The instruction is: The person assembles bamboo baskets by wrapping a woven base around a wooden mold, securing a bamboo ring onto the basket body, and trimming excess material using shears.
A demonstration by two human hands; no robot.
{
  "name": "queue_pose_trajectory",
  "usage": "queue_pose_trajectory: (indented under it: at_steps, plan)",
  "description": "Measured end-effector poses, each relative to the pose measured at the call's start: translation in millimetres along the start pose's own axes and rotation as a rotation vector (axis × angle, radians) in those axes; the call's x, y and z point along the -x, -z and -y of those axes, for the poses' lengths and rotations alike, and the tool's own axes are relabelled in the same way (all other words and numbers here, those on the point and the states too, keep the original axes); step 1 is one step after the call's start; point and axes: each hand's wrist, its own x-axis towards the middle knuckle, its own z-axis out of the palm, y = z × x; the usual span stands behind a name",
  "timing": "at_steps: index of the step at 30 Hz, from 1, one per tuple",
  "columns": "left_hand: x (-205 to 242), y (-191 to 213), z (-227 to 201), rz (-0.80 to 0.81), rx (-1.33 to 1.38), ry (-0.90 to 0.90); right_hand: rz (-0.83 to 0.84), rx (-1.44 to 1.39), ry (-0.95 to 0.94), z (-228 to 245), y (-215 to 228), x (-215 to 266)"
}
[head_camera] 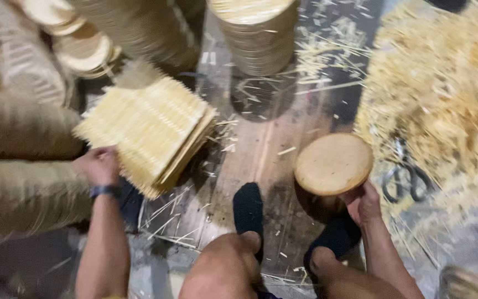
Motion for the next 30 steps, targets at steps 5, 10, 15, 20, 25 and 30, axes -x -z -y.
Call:
queue_pose_trajectory:
  at_steps: [5, 10, 15, 20, 25, 30]
  plan:
    - [32.9, 73.1, -65.8, -0.185, 0.579, -0.076, -0.263, 0.516, 0.195, 11.9, 13.0, 31.2]
    - [95.4, 123.9, -159.4, -0.174, 0.826, -0.395, -0.301, 0.505, 0.064, -35.0, -6.5, 5.6]
    - [150.7, 14.7, -252.0, 0.431, 0.782, -0.287, -0.342, 0.480, 0.037, -26.8, -25.7, -3.9]
    - [231.3, -128.5, -304.2, 0.930, 0.884, -0.201, 0.044, 0.195, 0.084, 16.2, 2.9, -5.5]
    - [242.8, -176.1, -288.4, 1.064, 0.517, 0.025, -0.239, 0.538, 0.049, -5.5, 0.3, -18.8]
    - [243.1, -185.5, -277.8, 1.121, 0.600, 0.055, -0.233, 0.441, 0.050, -8.4, 0.5, -14.2]
